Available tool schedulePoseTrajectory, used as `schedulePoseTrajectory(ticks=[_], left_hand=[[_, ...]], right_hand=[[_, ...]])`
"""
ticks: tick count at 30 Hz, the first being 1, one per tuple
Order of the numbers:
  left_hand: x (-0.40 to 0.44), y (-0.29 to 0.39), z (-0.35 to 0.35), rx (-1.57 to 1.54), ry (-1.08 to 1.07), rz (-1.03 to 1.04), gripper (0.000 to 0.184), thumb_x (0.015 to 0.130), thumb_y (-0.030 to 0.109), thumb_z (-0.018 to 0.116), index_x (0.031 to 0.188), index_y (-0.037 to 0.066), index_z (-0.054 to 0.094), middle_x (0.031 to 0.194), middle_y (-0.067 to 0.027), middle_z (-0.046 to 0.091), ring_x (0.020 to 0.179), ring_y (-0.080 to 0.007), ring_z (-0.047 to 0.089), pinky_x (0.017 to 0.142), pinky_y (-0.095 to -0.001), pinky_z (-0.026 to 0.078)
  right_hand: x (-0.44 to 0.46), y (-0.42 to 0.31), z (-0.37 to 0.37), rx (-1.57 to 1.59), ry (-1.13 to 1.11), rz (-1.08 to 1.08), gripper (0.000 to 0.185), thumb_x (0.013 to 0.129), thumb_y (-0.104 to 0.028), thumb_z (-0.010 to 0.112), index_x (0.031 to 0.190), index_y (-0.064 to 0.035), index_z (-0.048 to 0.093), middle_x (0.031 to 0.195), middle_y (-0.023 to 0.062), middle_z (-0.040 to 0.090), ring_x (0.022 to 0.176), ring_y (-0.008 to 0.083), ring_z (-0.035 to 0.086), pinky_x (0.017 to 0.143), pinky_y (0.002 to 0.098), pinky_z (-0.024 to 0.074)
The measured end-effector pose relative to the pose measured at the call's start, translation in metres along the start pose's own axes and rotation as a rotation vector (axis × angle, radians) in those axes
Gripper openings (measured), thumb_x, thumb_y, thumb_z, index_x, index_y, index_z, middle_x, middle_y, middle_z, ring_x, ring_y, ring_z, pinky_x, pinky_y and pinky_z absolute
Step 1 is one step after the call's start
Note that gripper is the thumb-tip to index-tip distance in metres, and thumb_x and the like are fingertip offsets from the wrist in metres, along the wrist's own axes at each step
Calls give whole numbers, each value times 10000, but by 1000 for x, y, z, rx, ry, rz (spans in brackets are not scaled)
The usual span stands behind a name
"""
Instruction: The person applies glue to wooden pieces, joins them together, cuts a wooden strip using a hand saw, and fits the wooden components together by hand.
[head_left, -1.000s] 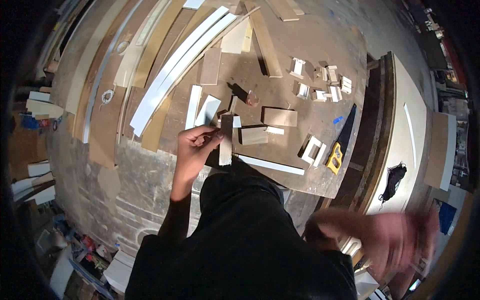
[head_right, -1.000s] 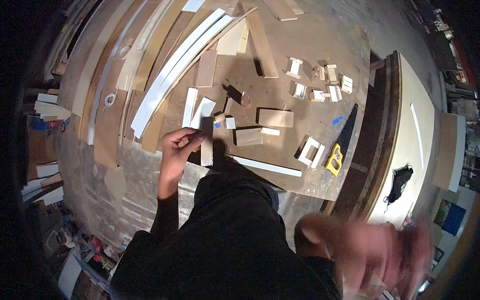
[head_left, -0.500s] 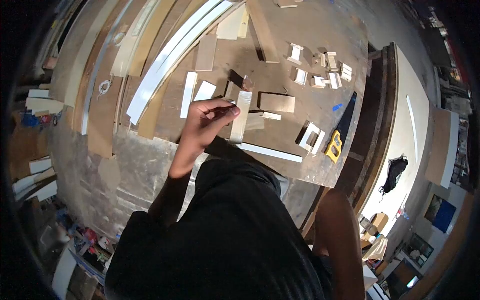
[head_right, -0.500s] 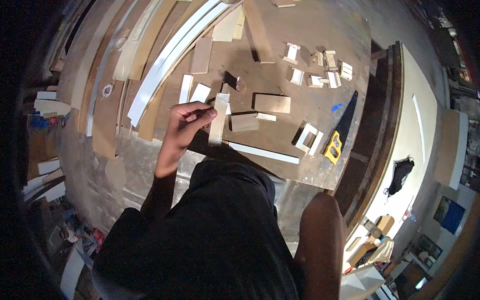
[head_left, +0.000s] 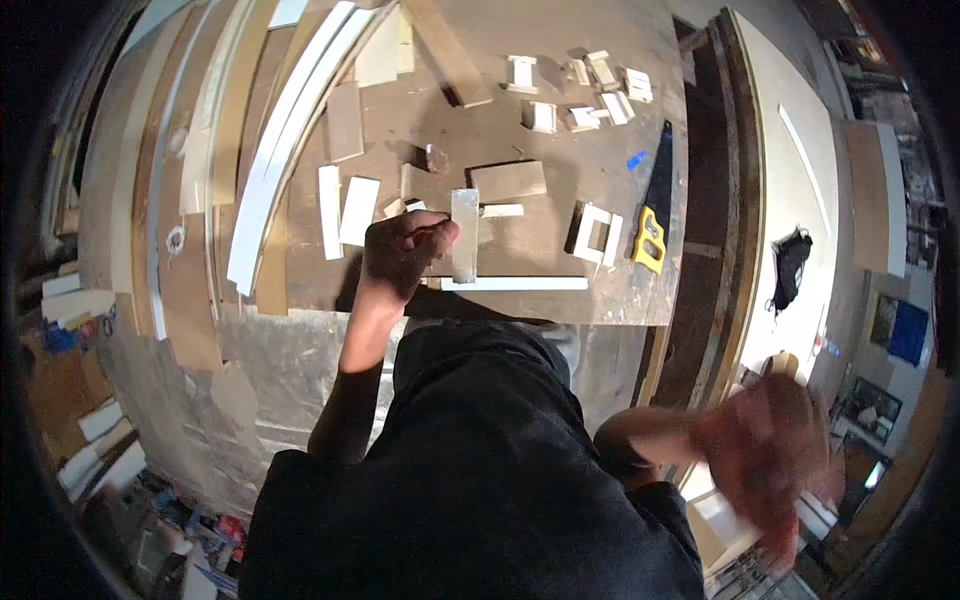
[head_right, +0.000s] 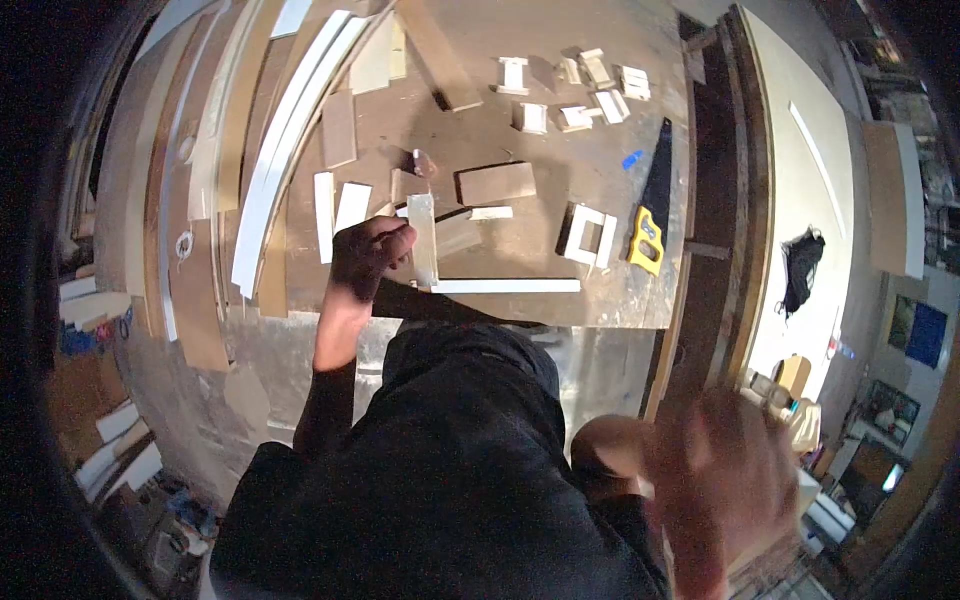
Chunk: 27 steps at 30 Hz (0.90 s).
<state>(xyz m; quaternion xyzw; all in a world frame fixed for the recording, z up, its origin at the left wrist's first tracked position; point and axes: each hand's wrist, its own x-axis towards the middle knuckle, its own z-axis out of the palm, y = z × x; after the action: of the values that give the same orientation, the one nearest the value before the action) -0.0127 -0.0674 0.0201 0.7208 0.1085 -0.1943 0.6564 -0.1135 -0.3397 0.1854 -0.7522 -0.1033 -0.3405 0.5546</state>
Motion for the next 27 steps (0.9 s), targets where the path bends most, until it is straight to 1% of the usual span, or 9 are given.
schedulePoseTrajectory(ticks=[1,2,4,7,14,17,20,25,27], left_hand=[[4,-15,7,-163,-87,137,151,932,100,729,1039,3,772,846,-14,698,775,-50,597,675,-220,457],[4,-23,16,-254,-126,116,146,927,112,750,1039,22,776,879,-5,714,784,-46,601,681,-220,467],[11,-22,37,-242,-290,85,150,923,117,770,1043,27,774,902,3,721,796,-43,606,691,-223,479],[8,-12,73,-283,-376,81,166,924,138,783,1038,17,768,915,14,716,830,-48,617,748,-225,502],[11,-27,157,-458,-506,-90,152,947,151,760,1071,62,767,954,30,723,874,-46,609,814,-247,496],[11,-29,184,-375,-530,-127,156,946,168,761,1063,64,764,935,42,714,854,-41,586,780,-245,470],[15,-35,214,-336,-555,-93,147,938,185,770,1027,69,770,906,37,704,839,-40,577,752,-243,455],[12,-40,252,-241,-459,-95,213,944,191,766,1112,59,771,899,41,700,800,-35,569,688,-247,440],[16,-52,264,-230,-395,-185,249,945,196,765,1154,59,760,916,42,710,803,-33,577,673,-239,444]], right_hand=[[-2,20,2,-35,50,168,119,861,-64,749,961,-2,733,947,84,740,824,186,673,772,308,531],[2,46,4,-85,11,367,110,856,-60,755,948,-2,739,941,82,741,818,185,672,768,306,529],[-7,103,1,-130,-207,614,185,915,-34,739,1094,7,761,967,80,754,864,119,685,795,270,533],[-49,159,-4,229,-260,837,263,955,35,679,1216,59,703,1018,100,760,944,136,706,867,280,566],[-94,193,-35,384,-236,932,300,929,46,699,1229,56,699,1091,105,759,968,139,697,901,277,544],[-108,205,-61,584,-134,1044,296,928,-77,755,1199,36,717,1071,78,765,934,127,690,874,275,524],[-121,223,-91,702,-141,1003,325,921,-138,778,1190,32,718,1059,81,766,939,124,691,876,275,524],[-116,237,-119,711,-110,1125,311,908,-55,766,1198,42,710,1037,89,762,909,118,688,861,281,533],[-112,247,-132,539,-115,1112,275,912,-14,740,1178,50,718,1018,99,765,918,119,691,836,279,543]])
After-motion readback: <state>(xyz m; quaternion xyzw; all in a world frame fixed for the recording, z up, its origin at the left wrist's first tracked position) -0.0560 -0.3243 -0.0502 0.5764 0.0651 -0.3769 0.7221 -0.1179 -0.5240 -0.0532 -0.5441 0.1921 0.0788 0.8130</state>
